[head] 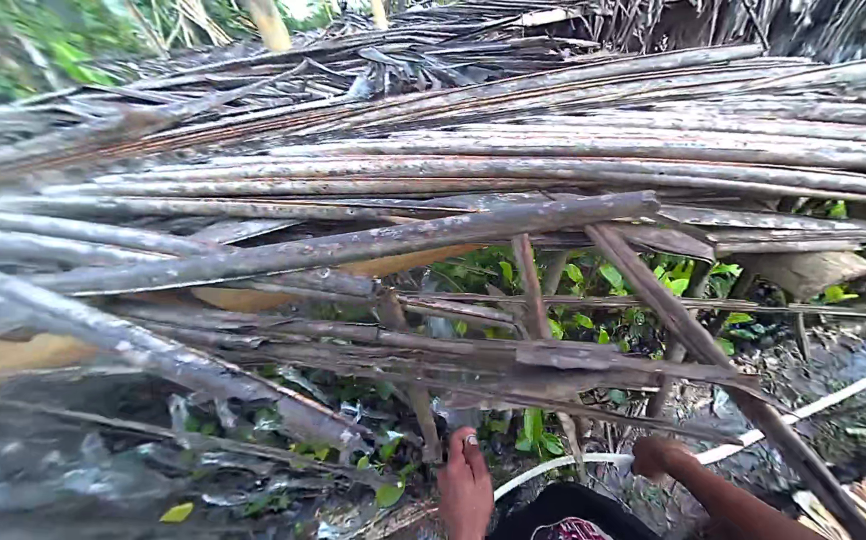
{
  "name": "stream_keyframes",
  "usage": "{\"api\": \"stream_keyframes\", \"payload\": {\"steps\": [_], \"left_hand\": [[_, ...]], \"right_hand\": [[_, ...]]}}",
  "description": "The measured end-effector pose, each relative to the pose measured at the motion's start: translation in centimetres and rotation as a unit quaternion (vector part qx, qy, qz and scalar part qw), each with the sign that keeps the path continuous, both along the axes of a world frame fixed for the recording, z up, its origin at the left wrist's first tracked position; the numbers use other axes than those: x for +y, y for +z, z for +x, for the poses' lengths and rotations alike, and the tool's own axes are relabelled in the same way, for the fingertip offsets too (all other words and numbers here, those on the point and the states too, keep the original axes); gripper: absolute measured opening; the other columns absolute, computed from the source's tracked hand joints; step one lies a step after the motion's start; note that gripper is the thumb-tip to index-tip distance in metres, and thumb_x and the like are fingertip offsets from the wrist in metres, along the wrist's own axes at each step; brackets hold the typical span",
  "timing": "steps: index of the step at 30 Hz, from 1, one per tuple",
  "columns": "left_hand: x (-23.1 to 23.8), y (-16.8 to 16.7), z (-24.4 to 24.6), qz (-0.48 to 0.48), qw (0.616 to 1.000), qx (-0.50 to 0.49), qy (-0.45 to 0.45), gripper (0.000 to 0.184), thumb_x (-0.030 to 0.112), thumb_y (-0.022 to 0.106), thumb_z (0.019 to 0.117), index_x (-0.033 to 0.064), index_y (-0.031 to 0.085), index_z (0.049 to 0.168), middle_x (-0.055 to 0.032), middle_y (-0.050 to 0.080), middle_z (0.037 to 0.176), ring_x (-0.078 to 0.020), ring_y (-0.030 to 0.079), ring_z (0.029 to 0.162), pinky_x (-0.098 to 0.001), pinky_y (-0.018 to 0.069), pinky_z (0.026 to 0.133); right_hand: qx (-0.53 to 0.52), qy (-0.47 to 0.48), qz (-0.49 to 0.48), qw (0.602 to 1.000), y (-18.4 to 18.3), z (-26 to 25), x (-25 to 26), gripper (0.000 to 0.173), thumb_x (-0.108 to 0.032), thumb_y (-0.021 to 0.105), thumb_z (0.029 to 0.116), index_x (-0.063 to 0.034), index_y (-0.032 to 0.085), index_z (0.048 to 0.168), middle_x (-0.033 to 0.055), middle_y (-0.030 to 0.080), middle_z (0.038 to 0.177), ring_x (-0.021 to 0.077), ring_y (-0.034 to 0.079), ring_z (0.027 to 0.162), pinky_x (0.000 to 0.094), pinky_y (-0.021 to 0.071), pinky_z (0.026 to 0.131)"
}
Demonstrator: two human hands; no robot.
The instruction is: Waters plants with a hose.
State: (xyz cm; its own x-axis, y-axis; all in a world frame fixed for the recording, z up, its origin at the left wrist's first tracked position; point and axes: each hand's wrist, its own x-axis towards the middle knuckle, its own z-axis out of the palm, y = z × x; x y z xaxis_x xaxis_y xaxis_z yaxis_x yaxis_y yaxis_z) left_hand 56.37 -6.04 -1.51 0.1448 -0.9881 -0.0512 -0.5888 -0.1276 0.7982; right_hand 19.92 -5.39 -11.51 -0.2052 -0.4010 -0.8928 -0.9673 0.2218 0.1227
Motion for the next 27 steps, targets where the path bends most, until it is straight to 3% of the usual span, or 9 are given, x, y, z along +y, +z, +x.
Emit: {"api": "stream_keyframes", "payload": {"steps": [7, 9, 12, 16, 18, 22, 27], "left_hand": [[-0.1, -0.3, 2.2, 0.029, 0.999, 0.012, -0.016, 0.034, 0.024, 0.045, 0.1063, 0.0062, 0.069, 0.121, -0.0146, 0.07, 0.085, -0.0321, 0.07, 0.079, -0.0565, 0.0554, 0.073], [-0.2, -0.6, 3.2, 0.044, 0.998, 0.011, -0.049, 0.033, 0.024, 0.045, 0.1062, 0.0078, 0.07, 0.121, -0.0146, 0.072, 0.089, -0.0323, 0.07, 0.083, -0.0571, 0.0558, 0.076], [-1.0, -1.0, 5.9, 0.035, 0.996, 0.017, -0.084, 0.032, 0.022, 0.045, 0.1047, 0.0081, 0.068, 0.122, -0.0127, 0.071, 0.089, -0.0295, 0.069, 0.08, -0.0555, 0.0562, 0.073], [-2.3, -0.3, 11.8, -0.013, 0.997, 0.003, -0.082, 0.032, 0.023, 0.047, 0.1042, 0.0059, 0.069, 0.12, -0.0114, 0.067, 0.077, -0.0273, 0.067, 0.07, -0.0528, 0.0549, 0.067], [-3.0, 0.6, 14.5, -0.01, 0.994, -0.001, -0.105, 0.032, 0.022, 0.047, 0.1039, 0.0054, 0.07, 0.118, -0.0114, 0.068, 0.078, -0.0265, 0.067, 0.071, -0.0517, 0.0551, 0.069], [-4.4, 1.7, 20.3, 0.033, 0.983, 0.015, -0.178, 0.032, 0.024, 0.045, 0.1052, 0.0086, 0.069, 0.12, -0.0026, 0.064, 0.073, -0.0161, 0.059, 0.061, -0.0407, 0.0529, 0.062], [-5.8, 2.9, 27.1, -0.01, 0.989, 0.015, -0.149, 0.033, 0.025, 0.045, 0.1037, 0.009, 0.069, 0.12, -0.0024, 0.06, 0.072, -0.0151, 0.056, 0.056, -0.0396, 0.0501, 0.055]], "right_hand": [[0.017, 0.002, -0.018, 1.0, 0.4, 0.2, 0.5, 0.057, -0.052, 0.065, 0.0951, 0.0007, 0.072, 0.117, 0.027, 0.067, 0.128, 0.046, 0.062, 0.124, 0.0718, 0.0461, 0.099], [0.023, -0.006, -0.009, 1.0, 2.2, 1.9, 0.6, 0.053, -0.047, 0.064, 0.0969, 0.0015, 0.071, 0.118, 0.0278, 0.066, 0.129, 0.0464, 0.06, 0.125, 0.0717, 0.0445, 0.1], [0.033, -0.025, -0.009, 0.999, 2.0, 4.4, 1.4, 0.05, -0.047, 0.065, 0.0939, -0.0018, 0.074, 0.114, 0.0256, 0.068, 0.127, 0.0461, 0.062, 0.124, 0.0727, 0.0464, 0.097], [0.03, -0.037, -0.001, 0.999, 0.7, 9.9, 3.1, 0.049, -0.047, 0.066, 0.0929, -0.0032, 0.074, 0.112, 0.0255, 0.068, 0.126, 0.0462, 0.062, 0.122, 0.0742, 0.0467, 0.094], [0.023, -0.04, -0.005, 0.999, 0.9, 12.8, 3.1, 0.048, -0.047, 0.067, 0.0923, -0.0027, 0.075, 0.111, 0.0257, 0.069, 0.125, 0.0467, 0.063, 0.121, 0.0748, 0.0468, 0.094], [0.014, -0.06, -0.007, 0.998, 2.3, 20.4, 3.3, 0.047, -0.045, 0.066, 0.0932, -0.0026, 0.074, 0.113, 0.0256, 0.067, 0.127, 0.0472, 0.062, 0.122, 0.0752, 0.0461, 0.094], [-0.01, -0.066, -0.022, 0.998, 2.1, 28.4, 4.8, 0.053, -0.05, 0.064, 0.0929, -0.0016, 0.073, 0.112, 0.0256, 0.067, 0.128, 0.0472, 0.062, 0.122, 0.0752, 0.0471, 0.093]]}}
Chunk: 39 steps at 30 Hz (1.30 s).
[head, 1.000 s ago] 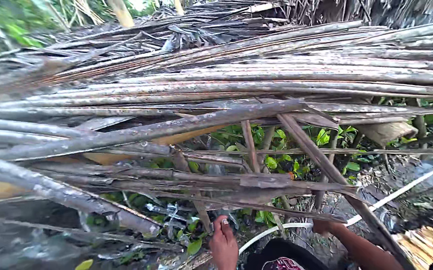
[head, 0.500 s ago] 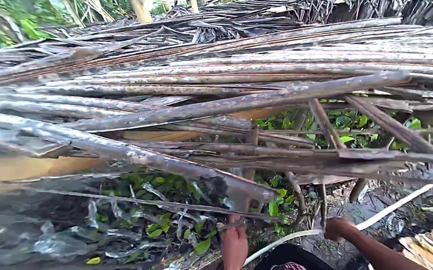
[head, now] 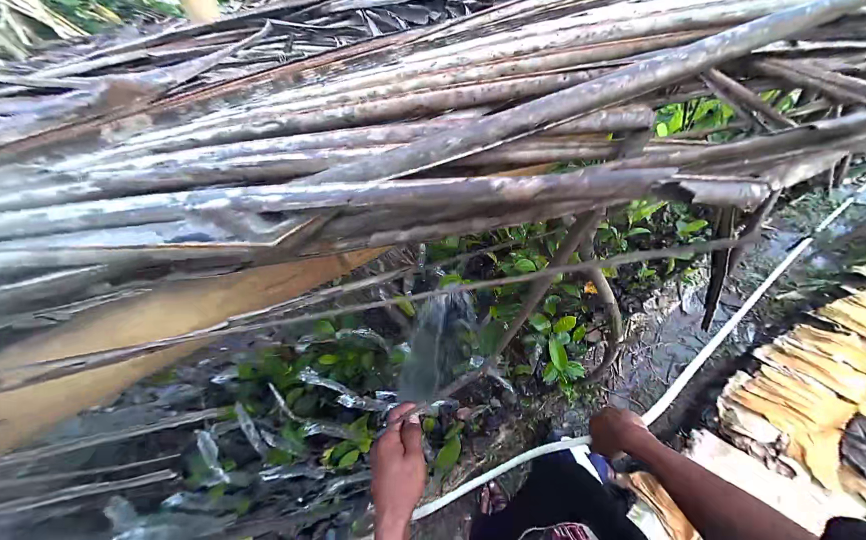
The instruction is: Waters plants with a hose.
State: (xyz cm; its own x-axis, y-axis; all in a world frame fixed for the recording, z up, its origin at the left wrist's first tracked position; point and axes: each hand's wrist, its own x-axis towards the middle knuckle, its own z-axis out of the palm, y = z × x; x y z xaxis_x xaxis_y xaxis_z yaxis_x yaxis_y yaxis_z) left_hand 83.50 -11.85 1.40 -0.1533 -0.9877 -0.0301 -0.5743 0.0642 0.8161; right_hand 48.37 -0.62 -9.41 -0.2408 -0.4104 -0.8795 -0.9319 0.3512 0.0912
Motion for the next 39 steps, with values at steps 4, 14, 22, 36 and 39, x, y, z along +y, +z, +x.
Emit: {"api": "stream_keyframes", "payload": {"steps": [4, 14, 22, 36, 39], "left_hand": [[-0.1, 0.4, 3.4, -0.017, 0.999, -0.038, 0.022, 0.033, 0.026, 0.044, 0.1046, 0.0092, 0.068, 0.122, -0.0034, 0.061, 0.072, -0.0159, 0.056, 0.057, -0.0414, 0.0493, 0.056], [-0.1, 0.6, 6.4, 0.009, 0.996, -0.085, -0.01, 0.032, 0.029, 0.045, 0.1062, 0.0116, 0.067, 0.121, -0.0063, 0.064, 0.075, -0.0223, 0.062, 0.065, -0.0492, 0.0518, 0.062], [0.5, 1.2, 6.3, 0.022, 0.996, -0.086, 0.012, 0.03, 0.028, 0.045, 0.1062, 0.0129, 0.067, 0.12, -0.0038, 0.06, 0.071, -0.02, 0.058, 0.06, -0.0456, 0.0499, 0.059], [3.9, 0.7, 2.7, 0.032, 0.989, -0.139, 0.042, 0.033, 0.031, 0.043, 0.105, 0.0135, 0.067, 0.119, -0.0062, 0.063, 0.071, -0.0253, 0.063, 0.063, -0.0515, 0.0509, 0.059], [5.5, 0.4, 2.3, 0.026, 0.988, -0.141, 0.065, 0.033, 0.029, 0.044, 0.104, 0.0116, 0.068, 0.117, -0.0076, 0.062, 0.07, -0.0269, 0.062, 0.062, -0.0527, 0.0493, 0.058]], "right_hand": [[-0.012, -0.051, -0.011, 0.999, 0.6, 5.2, 1.3, 0.056, -0.054, 0.063, 0.0922, -0.0022, 0.073, 0.111, 0.0259, 0.067, 0.128, 0.0469, 0.062, 0.121, 0.0737, 0.0482, 0.092], [-0.031, -0.034, -0.005, 0.999, 2.1, 10.6, 0.5, 0.056, -0.054, 0.059, 0.0949, -0.0022, 0.071, 0.112, 0.0243, 0.068, 0.126, 0.0447, 0.063, 0.121, 0.0718, 0.049, 0.092], [-0.03, -0.037, -0.004, 0.999, 0.9, 8.8, 0.5, 0.059, -0.058, 0.059, 0.0947, -0.0031, 0.072, 0.112, 0.0225, 0.068, 0.127, 0.0428, 0.064, 0.121, 0.0694, 0.0497, 0.093], [-0.05, -0.059, 0.012, 0.997, -1.3, 4.7, 3.3, 0.062, -0.06, 0.058, 0.0956, -0.0021, 0.071, 0.116, 0.0243, 0.067, 0.128, 0.0439, 0.063, 0.123, 0.0694, 0.049, 0.096], [-0.057, -0.061, 0.018, 0.996, -2.2, 3.7, 3.8, 0.064, -0.061, 0.057, 0.0957, -0.0025, 0.071, 0.117, 0.0237, 0.067, 0.128, 0.0427, 0.062, 0.124, 0.0681, 0.049, 0.097]]}}
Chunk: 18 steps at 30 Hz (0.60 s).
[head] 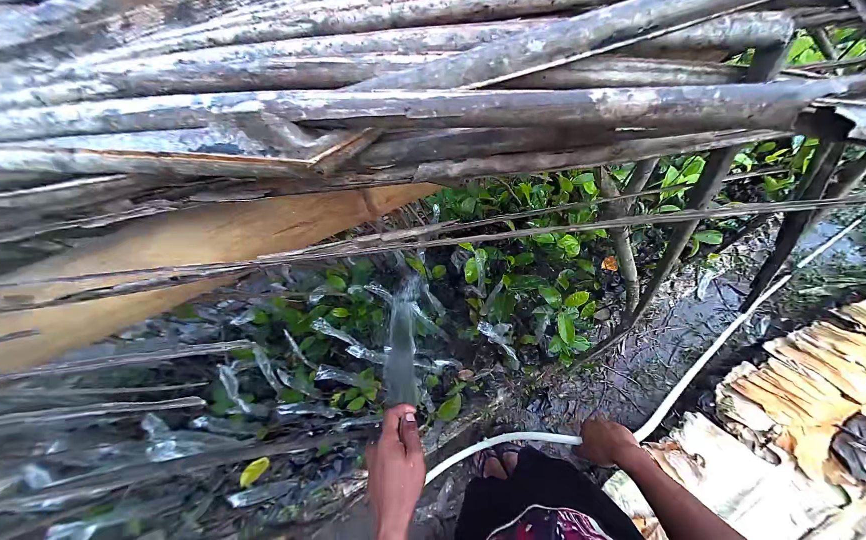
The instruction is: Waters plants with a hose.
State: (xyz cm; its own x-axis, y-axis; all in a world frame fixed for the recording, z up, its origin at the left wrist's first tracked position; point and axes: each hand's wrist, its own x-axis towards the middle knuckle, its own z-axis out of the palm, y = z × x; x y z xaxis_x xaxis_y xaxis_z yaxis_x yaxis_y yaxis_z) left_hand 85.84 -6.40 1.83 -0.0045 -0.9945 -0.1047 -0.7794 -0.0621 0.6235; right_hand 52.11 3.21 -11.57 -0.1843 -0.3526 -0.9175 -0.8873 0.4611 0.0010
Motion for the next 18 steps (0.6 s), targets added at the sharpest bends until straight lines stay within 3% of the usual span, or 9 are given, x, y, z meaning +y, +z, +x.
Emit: {"api": "stream_keyframes", "payload": {"steps": [4, 8, 12, 15, 18], "left_hand": [[1.5, -0.7, -0.5, 0.05, 0.998, 0.007, -0.028, 0.032, 0.028, 0.044, 0.1043, 0.0125, 0.069, 0.116, -0.0063, 0.064, 0.073, -0.0237, 0.062, 0.062, -0.0502, 0.0507, 0.059], [2.8, -1.0, -0.1, -0.015, 0.999, 0.028, 0.024, 0.031, 0.027, 0.045, 0.1015, 0.0111, 0.069, 0.113, -0.0011, 0.059, 0.067, -0.0149, 0.056, 0.055, -0.0411, 0.0479, 0.053], [3.8, -1.7, 0.4, 0.024, 0.999, 0.019, 0.007, 0.032, 0.028, 0.045, 0.102, 0.0114, 0.069, 0.113, -0.0027, 0.059, 0.066, -0.0189, 0.056, 0.056, -0.0455, 0.0472, 0.054], [4.0, -2.6, 1.5, 0.045, 0.998, 0.034, 0.0, 0.03, 0.027, 0.045, 0.1011, 0.0127, 0.07, 0.112, 0.0001, 0.057, 0.064, -0.015, 0.054, 0.054, -0.0417, 0.0459, 0.054], [4.1, -2.7, 2.9, 0.002, 0.998, 0.044, 0.048, 0.029, 0.026, 0.045, 0.1002, 0.0124, 0.069, 0.111, 0.002, 0.054, 0.063, -0.0121, 0.051, 0.051, -0.0385, 0.0442, 0.051]], "right_hand": [[-0.003, 0.016, 0.008, 1.0, -0.9, -1.4, -0.1, 0.065, -0.062, 0.057, 0.0958, -0.0018, 0.072, 0.115, 0.0237, 0.068, 0.127, 0.0427, 0.063, 0.123, 0.0684, 0.0494, 0.096], [-0.016, 0.027, 0.017, 0.999, -1.3, -2.1, 0.5, 0.065, -0.062, 0.056, 0.0967, -0.0012, 0.072, 0.113, 0.0235, 0.068, 0.127, 0.0422, 0.063, 0.123, 0.0674, 0.0489, 0.098], [-0.015, 0.018, 0.009, 1.0, -1.9, -2.4, 0.8, 0.064, -0.062, 0.057, 0.0953, -0.0016, 0.072, 0.112, 0.0232, 0.069, 0.125, 0.0411, 0.064, 0.122, 0.0666, 0.05, 0.097], [-0.012, 0.013, 0.01, 1.0, -2.1, -2.2, 0.8, 0.063, -0.062, 0.058, 0.095, -0.0022, 0.072, 0.112, 0.0235, 0.069, 0.125, 0.0415, 0.064, 0.122, 0.0669, 0.05, 0.097], [-0.005, 0.002, 0.008, 1.0, -2.4, -1.8, 1.0, 0.063, -0.061, 0.059, 0.0951, -0.0026, 0.072, 0.114, 0.0233, 0.068, 0.126, 0.0417, 0.063, 0.123, 0.0675, 0.0498, 0.097]]}}
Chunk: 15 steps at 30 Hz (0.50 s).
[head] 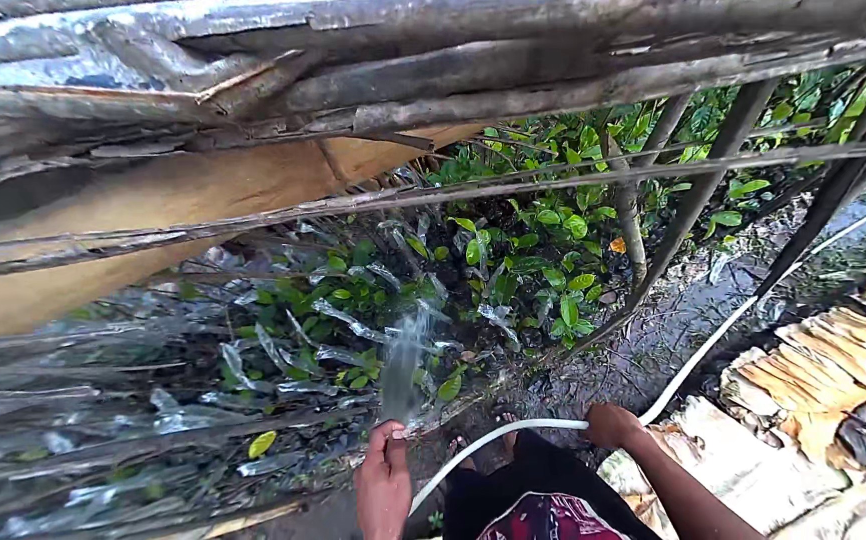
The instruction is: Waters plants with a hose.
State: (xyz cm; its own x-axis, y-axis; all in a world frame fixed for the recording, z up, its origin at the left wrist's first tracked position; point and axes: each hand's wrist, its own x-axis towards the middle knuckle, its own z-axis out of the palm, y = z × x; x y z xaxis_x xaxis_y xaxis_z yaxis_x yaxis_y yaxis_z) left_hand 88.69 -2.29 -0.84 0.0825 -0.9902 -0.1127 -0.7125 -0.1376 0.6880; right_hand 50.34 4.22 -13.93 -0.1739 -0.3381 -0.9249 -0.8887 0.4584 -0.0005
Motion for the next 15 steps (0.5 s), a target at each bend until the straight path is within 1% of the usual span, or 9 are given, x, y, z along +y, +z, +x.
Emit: {"api": "stream_keyframes", "payload": {"steps": [2, 4, 7, 9, 11, 12, 14, 15], "left_hand": [[0.2, -0.2, 0.7, -0.01, 1.0, -0.008, 0.005, 0.029, 0.026, 0.045, 0.0998, 0.0114, 0.069, 0.109, 0.0024, 0.053, 0.062, -0.0116, 0.05, 0.05, -0.0377, 0.0437, 0.05], [0.4, -0.3, 1.4, 0.013, 1.0, -0.006, -0.026, 0.029, 0.024, 0.046, 0.0999, 0.0103, 0.07, 0.109, 0.0012, 0.053, 0.061, -0.013, 0.049, 0.05, -0.0386, 0.0436, 0.05], [0.8, -0.9, 3.2, 0.045, 0.996, 0.002, -0.072, 0.03, 0.024, 0.045, 0.1002, 0.0108, 0.07, 0.108, 0.0016, 0.054, 0.062, -0.012, 0.05, 0.051, -0.0373, 0.0446, 0.052], [0.7, -0.9, 4.5, 0.042, 0.997, 0.0, -0.063, 0.029, 0.024, 0.046, 0.1001, 0.0095, 0.07, 0.109, 0.0008, 0.056, 0.064, -0.0129, 0.052, 0.053, -0.039, 0.0455, 0.053], [0.2, -0.8, 5.1, 0.033, 0.998, -0.006, -0.059, 0.029, 0.022, 0.047, 0.1001, 0.0077, 0.07, 0.109, -0.0009, 0.058, 0.065, -0.014, 0.053, 0.053, -0.0403, 0.0463, 0.053], [0.1, -0.8, 5.4, 0.04, 0.997, -0.015, -0.07, 0.029, 0.022, 0.047, 0.0998, 0.0081, 0.07, 0.109, -0.0013, 0.058, 0.065, -0.0147, 0.054, 0.053, -0.0409, 0.0464, 0.053], [0.0, -0.6, 5.7, 0.086, 0.989, -0.03, -0.116, 0.03, 0.023, 0.046, 0.1008, 0.0092, 0.071, 0.11, -0.0035, 0.06, 0.068, -0.0189, 0.057, 0.058, -0.0455, 0.0477, 0.058], [-0.2, -0.8, 5.8, 0.101, 0.986, -0.031, -0.132, 0.03, 0.023, 0.046, 0.1006, 0.0104, 0.072, 0.11, -0.0032, 0.06, 0.068, -0.019, 0.057, 0.059, -0.0458, 0.048, 0.059]], "right_hand": [[0.004, -0.011, -0.002, 1.0, -0.4, 0.5, 0.2, 0.062, -0.06, 0.058, 0.0953, -0.0026, 0.072, 0.114, 0.023, 0.068, 0.127, 0.0419, 0.063, 0.124, 0.0676, 0.0493, 0.097], [0.002, -0.015, -0.005, 1.0, -0.5, 1.3, 0.1, 0.061, -0.06, 0.058, 0.0955, -0.0029, 0.072, 0.114, 0.0228, 0.068, 0.127, 0.0417, 0.063, 0.123, 0.0668, 0.0496, 0.097], [0.003, -0.022, -0.012, 1.0, -1.1, 2.8, -0.1, 0.061, -0.06, 0.061, 0.0938, -0.0039, 0.072, 0.115, 0.0232, 0.067, 0.128, 0.0423, 0.062, 0.124, 0.0685, 0.0488, 0.097], [0.012, -0.028, -0.014, 0.999, -0.7, 3.6, -0.3, 0.061, -0.06, 0.063, 0.0919, -0.0039, 0.072, 0.114, 0.0231, 0.068, 0.127, 0.042, 0.062, 0.124, 0.0684, 0.0492, 0.097], [0.018, -0.038, -0.021, 0.999, -0.3, 3.9, -0.4, 0.06, -0.059, 0.064, 0.0918, -0.0038, 0.073, 0.114, 0.0236, 0.068, 0.127, 0.0428, 0.062, 0.123, 0.069, 0.0493, 0.096], [0.02, -0.04, -0.021, 0.999, -0.4, 4.0, -0.1, 0.061, -0.06, 0.063, 0.0921, -0.0038, 0.072, 0.114, 0.0238, 0.067, 0.127, 0.0431, 0.063, 0.123, 0.0692, 0.0494, 0.096], [0.023, -0.04, -0.016, 0.999, -0.4, 4.3, 0.8, 0.061, -0.06, 0.062, 0.093, -0.0042, 0.072, 0.115, 0.024, 0.067, 0.127, 0.0443, 0.062, 0.123, 0.0702, 0.0489, 0.095], [0.025, -0.041, -0.018, 0.999, -0.4, 4.3, 1.0, 0.06, -0.06, 0.063, 0.0927, -0.005, 0.071, 0.116, 0.0238, 0.067, 0.128, 0.0443, 0.062, 0.123, 0.0704, 0.0488, 0.095]]}}
